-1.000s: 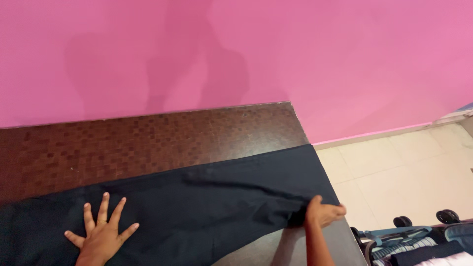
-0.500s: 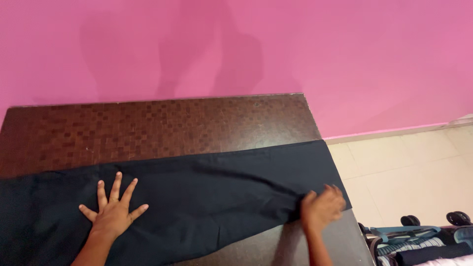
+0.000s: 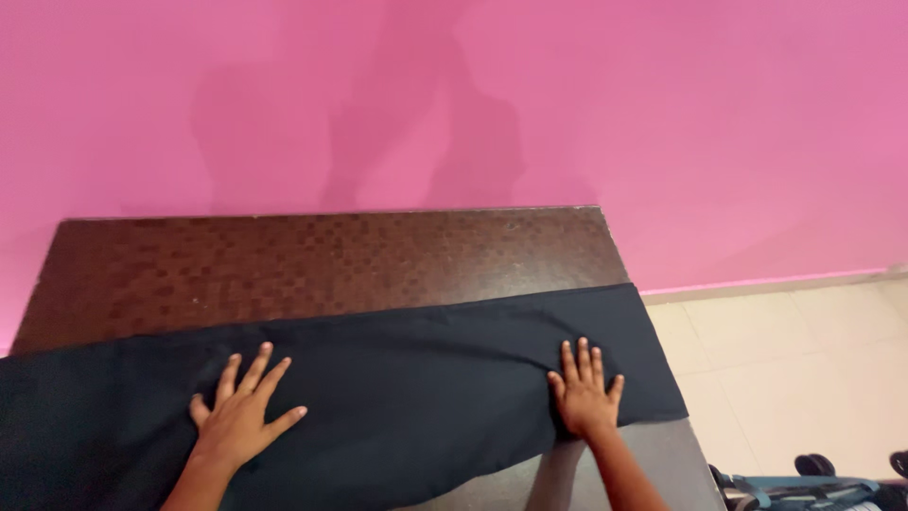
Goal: The person folds a pair of dark trousers on a table and then places them inside an open suitcase on the floor.
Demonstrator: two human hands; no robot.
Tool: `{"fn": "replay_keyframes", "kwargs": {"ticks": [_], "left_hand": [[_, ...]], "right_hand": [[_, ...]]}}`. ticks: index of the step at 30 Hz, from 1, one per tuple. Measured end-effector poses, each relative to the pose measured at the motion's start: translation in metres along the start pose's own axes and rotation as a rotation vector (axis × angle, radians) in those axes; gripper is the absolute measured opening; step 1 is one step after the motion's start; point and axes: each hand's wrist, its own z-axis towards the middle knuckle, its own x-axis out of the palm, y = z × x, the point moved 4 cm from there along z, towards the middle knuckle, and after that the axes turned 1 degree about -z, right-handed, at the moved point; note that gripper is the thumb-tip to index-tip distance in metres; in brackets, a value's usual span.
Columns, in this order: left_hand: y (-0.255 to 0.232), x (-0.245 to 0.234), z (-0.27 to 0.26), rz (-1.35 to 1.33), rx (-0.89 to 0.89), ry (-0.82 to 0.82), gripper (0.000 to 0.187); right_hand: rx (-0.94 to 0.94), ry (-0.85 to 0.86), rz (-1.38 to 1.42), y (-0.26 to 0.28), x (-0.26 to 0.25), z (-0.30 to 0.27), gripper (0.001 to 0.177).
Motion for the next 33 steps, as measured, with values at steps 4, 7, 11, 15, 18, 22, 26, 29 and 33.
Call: {"fn": "replay_keyframes", "kwargs": {"ticks": [4,7,11,15,18,22,26,29,33], "left_hand": [[0.001,-0.008,-0.014,-0.099,0.18,-0.175,0.08],[0.001,-0.001,-0.034,0.129,0.08,-0.132,0.073],[0.004,0.005,-0.052,0.038,-0.014,-0.118,0.069],[0.007,0.008,-0.049,0.02,-0.032,-0.044,0.068],[0.007,0.01,-0.053,0.012,-0.063,0.013,0.067],[0.008,0.009,-0.053,0.013,-0.072,0.05,0.067],[0.011,0.007,-0.053,0.003,-0.049,0.067,0.068],[0.014,0.005,-0.057,0.03,-0.028,0.068,0.068],[0.011,-0.006,-0.071,0.112,-0.041,0.001,0.068]], "right_hand": [[0.167,0.182,0.007,-0.01,-0.019,0.026,0.067],[0.352,-0.139,0.125,-0.003,-0.018,0.016,0.066],[0.804,-0.552,0.683,-0.003,0.015,-0.023,0.074],[1.151,-0.613,0.98,-0.033,0.037,-0.044,0.073],[1.078,-0.531,1.257,-0.057,0.038,-0.04,0.065],[1.008,-0.406,1.366,-0.077,0.042,-0.034,0.039],[0.928,-0.45,1.761,-0.086,0.052,-0.027,0.03],[0.97,-0.404,1.417,-0.085,0.048,-0.037,0.036],[0.86,-0.525,0.663,-0.061,0.006,-0.047,0.059]]}}
